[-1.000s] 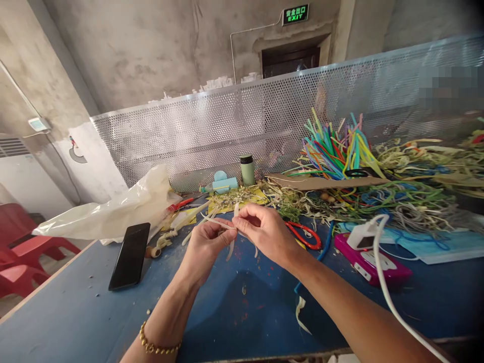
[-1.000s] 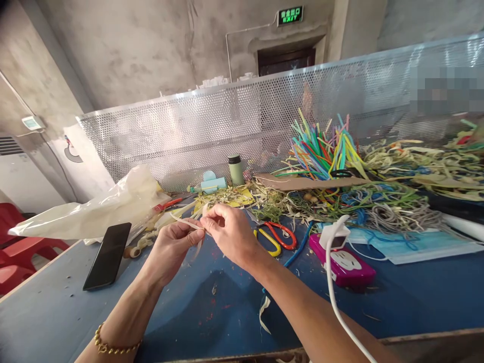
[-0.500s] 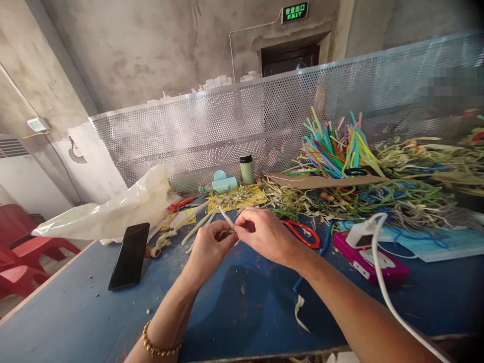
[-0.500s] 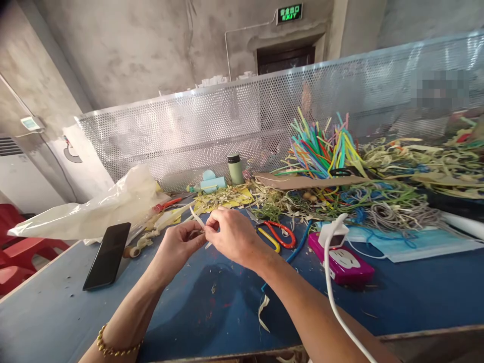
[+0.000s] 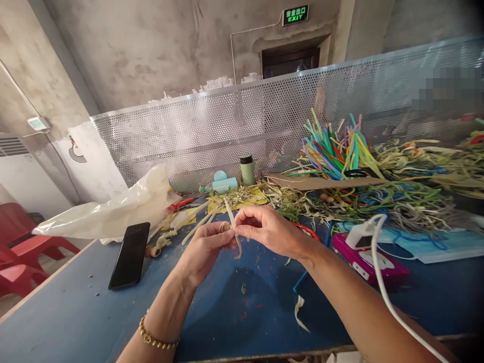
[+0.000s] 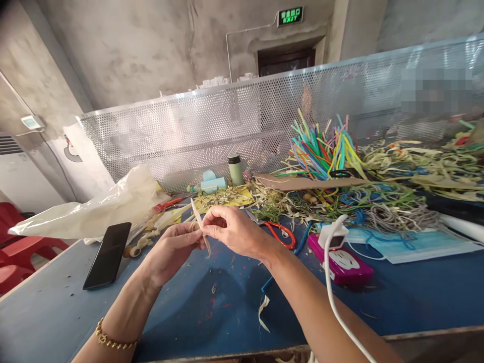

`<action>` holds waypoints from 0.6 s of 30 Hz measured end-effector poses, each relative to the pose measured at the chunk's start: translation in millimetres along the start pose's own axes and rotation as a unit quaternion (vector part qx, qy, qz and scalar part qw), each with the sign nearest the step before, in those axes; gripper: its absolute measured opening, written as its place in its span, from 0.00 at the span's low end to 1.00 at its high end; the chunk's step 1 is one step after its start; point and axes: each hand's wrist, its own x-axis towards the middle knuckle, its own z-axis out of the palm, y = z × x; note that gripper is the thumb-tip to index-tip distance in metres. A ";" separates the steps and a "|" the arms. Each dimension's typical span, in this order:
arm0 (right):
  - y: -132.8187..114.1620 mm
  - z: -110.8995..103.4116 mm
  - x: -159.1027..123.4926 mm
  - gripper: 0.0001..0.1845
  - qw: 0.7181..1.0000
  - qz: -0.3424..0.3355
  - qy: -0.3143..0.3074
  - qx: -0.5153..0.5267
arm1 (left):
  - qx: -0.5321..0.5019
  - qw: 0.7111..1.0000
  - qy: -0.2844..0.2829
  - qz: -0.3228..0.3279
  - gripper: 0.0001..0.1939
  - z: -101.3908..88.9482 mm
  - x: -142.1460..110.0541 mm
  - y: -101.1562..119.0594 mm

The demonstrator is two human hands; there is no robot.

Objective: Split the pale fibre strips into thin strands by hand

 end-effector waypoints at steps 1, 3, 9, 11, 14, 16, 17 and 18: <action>-1.2 0.2 -0.3 0.05 1.000 -0.012 -0.006 0.013 | -0.026 1.000 -0.010 -0.013 0.11 0.2 -0.1 0.2; -3.7 0.9 -1.0 0.04 0.999 -0.039 -0.019 0.030 | -0.075 0.996 -0.030 -0.042 0.10 0.7 -0.7 0.2; -6.2 1.2 -1.1 0.05 0.991 -0.117 0.004 -0.062 | -0.150 0.985 -0.038 -0.073 0.06 1.2 -2.7 -0.4; -4.3 2.1 0.0 0.04 0.993 -0.101 0.011 -0.064 | -0.152 0.985 -0.023 -0.079 0.06 0.7 -1.6 -0.7; -1.7 4.5 1.3 0.06 0.993 -0.067 0.047 -0.081 | -0.162 0.984 0.021 -0.076 0.06 -0.5 1.6 -1.5; -1.9 6.0 1.3 0.08 0.991 -0.046 0.073 -0.103 | -0.180 0.980 0.049 -0.064 0.05 -1.1 3.5 -2.1; -2.5 6.7 1.1 0.09 0.990 -0.036 0.080 -0.107 | -0.189 0.978 0.057 -0.060 0.05 -1.3 4.0 -2.4; -3.3 7.3 0.9 0.09 0.991 -0.026 0.080 -0.104 | -0.197 0.977 0.063 -0.058 0.05 -1.3 4.3 -2.7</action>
